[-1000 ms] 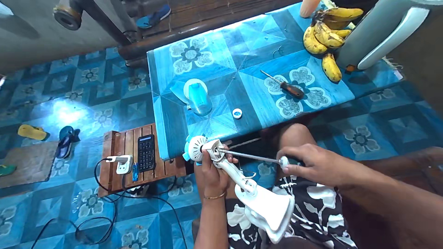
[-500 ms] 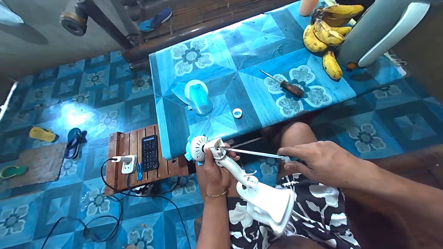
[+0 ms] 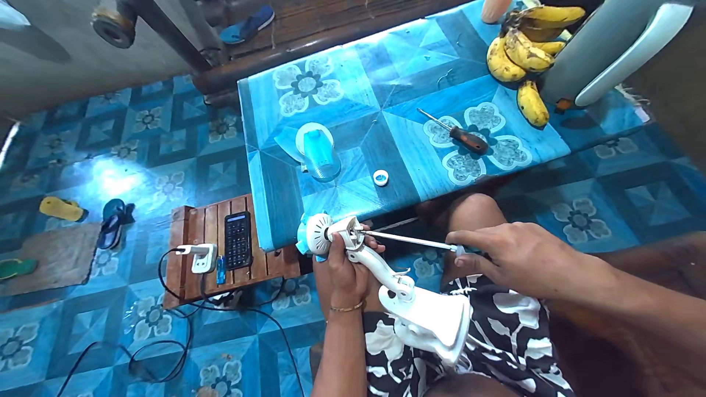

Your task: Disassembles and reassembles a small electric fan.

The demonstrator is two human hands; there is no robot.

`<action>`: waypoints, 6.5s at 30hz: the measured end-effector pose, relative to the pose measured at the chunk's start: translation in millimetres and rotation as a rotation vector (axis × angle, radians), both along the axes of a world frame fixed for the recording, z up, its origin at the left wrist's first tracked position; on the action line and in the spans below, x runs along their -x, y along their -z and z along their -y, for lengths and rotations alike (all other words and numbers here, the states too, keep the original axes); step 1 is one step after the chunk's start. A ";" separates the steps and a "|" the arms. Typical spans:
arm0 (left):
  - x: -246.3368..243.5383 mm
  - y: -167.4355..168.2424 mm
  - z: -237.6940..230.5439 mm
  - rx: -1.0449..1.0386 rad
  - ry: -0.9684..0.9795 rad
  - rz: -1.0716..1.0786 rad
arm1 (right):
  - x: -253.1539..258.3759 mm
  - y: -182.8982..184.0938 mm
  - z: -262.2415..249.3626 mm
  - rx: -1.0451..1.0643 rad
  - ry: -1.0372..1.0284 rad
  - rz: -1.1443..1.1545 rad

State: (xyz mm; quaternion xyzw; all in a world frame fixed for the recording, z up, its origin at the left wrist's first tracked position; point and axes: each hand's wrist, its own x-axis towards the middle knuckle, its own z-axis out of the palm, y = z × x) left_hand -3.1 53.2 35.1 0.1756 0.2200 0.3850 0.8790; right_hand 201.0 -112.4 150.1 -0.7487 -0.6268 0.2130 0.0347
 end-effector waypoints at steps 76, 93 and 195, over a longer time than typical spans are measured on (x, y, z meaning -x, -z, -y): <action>0.7 -72.6 -21.5 -0.177 0.015 -0.480 | -28.3 72.8 -173.5 -0.529 0.686 -1.288; 15.1 -70.1 -33.2 -0.055 0.031 -0.315 | -48.7 51.8 -162.5 -0.278 0.640 -0.681; 49.6 -120.5 6.1 -1.744 0.377 -0.844 | 88.2 8.2 -4.0 -0.434 0.175 -0.630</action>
